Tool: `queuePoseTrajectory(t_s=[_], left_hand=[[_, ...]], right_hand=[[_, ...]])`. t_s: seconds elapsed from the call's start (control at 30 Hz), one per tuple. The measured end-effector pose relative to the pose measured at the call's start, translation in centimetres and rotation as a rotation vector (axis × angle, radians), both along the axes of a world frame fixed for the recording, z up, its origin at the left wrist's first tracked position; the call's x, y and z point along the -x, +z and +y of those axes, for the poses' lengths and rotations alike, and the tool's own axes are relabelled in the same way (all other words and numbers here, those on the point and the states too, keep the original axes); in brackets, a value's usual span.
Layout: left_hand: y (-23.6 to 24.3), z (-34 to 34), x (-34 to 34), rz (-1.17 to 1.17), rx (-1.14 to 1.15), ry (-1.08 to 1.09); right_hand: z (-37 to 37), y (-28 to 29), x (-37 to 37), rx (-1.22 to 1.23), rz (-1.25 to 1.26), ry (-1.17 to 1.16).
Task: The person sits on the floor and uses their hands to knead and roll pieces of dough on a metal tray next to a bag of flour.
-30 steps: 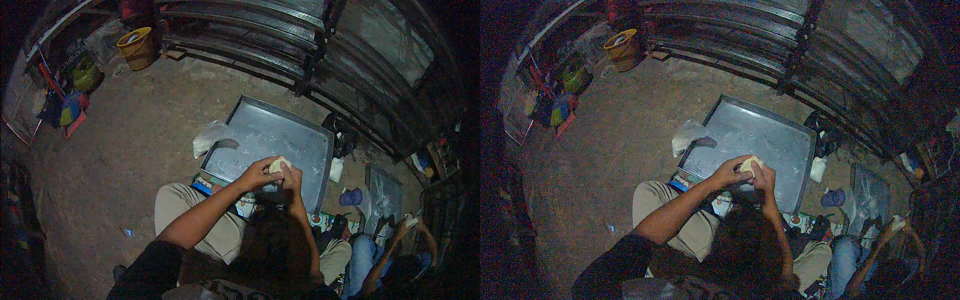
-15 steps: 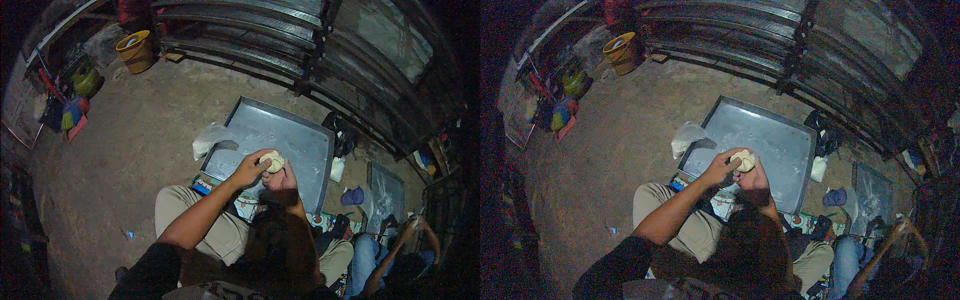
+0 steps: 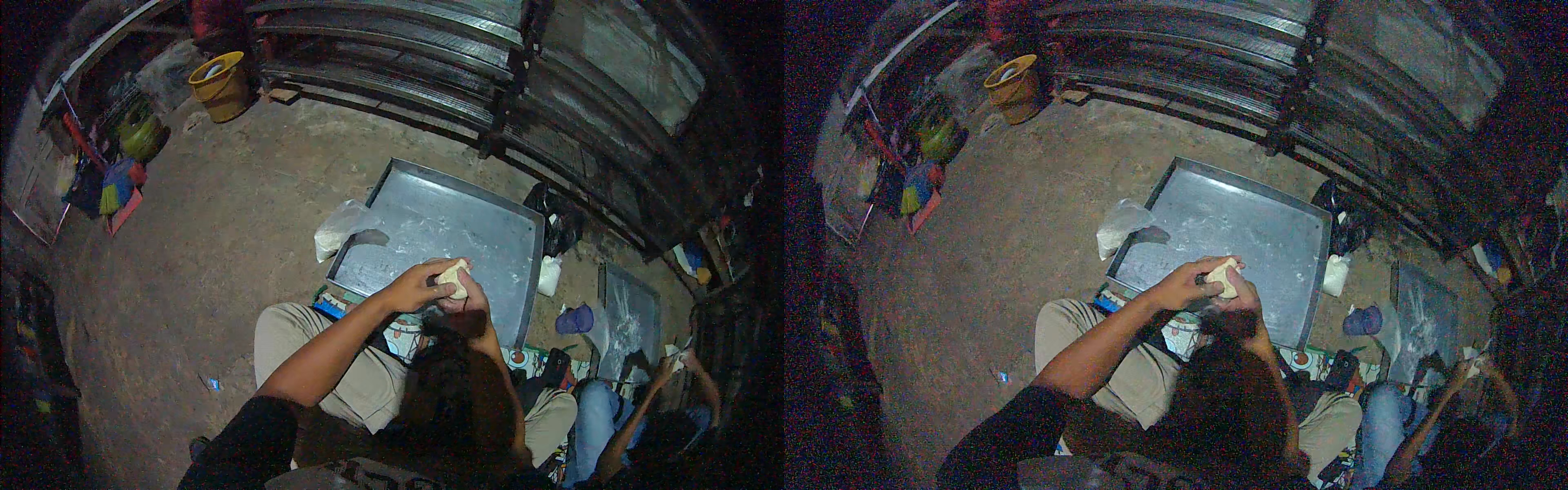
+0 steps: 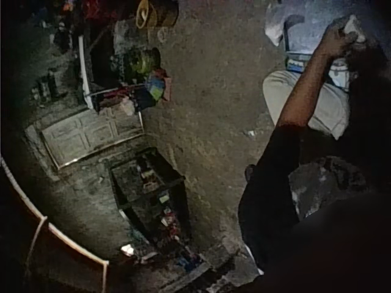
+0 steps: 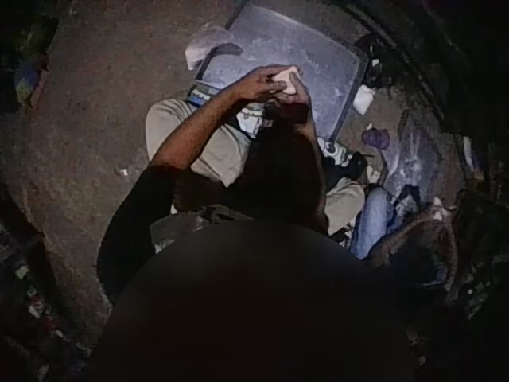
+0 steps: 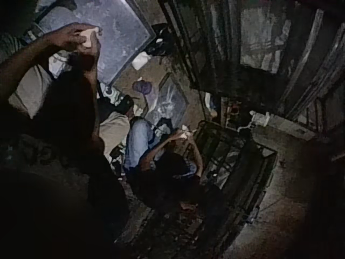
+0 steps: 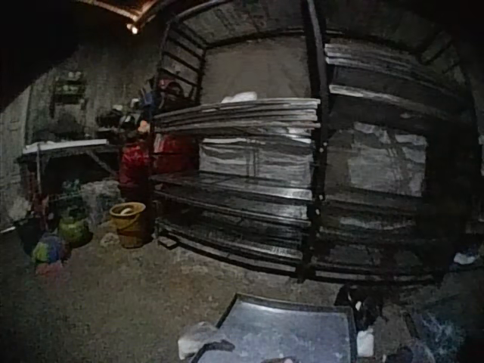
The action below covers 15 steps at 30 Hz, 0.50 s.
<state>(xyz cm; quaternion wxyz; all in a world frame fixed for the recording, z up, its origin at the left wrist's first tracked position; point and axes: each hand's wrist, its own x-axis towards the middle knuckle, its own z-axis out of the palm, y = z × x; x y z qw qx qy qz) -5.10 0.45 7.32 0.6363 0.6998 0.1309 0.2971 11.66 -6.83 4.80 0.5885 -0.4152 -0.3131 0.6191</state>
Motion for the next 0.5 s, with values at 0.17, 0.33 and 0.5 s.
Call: queuePoseTrajectory(t_s=[0.17,0.33,0.5], left_hand=[[0.8,-0.8,-0.2,0.081,0.068,0.053],[-0.6,-0.5,-0.6,0.079,0.428,0.088],[-1.6,0.9,-0.3,0.193,0.324,0.186]], right_hand=[[0.1,3.1,1.0,-0.048,-0.506,-0.251],[0.5,3.5,2.6,-0.242,-0.787,-0.351],[1.6,-0.7,2.4,-0.302,-1.051,-0.178]])
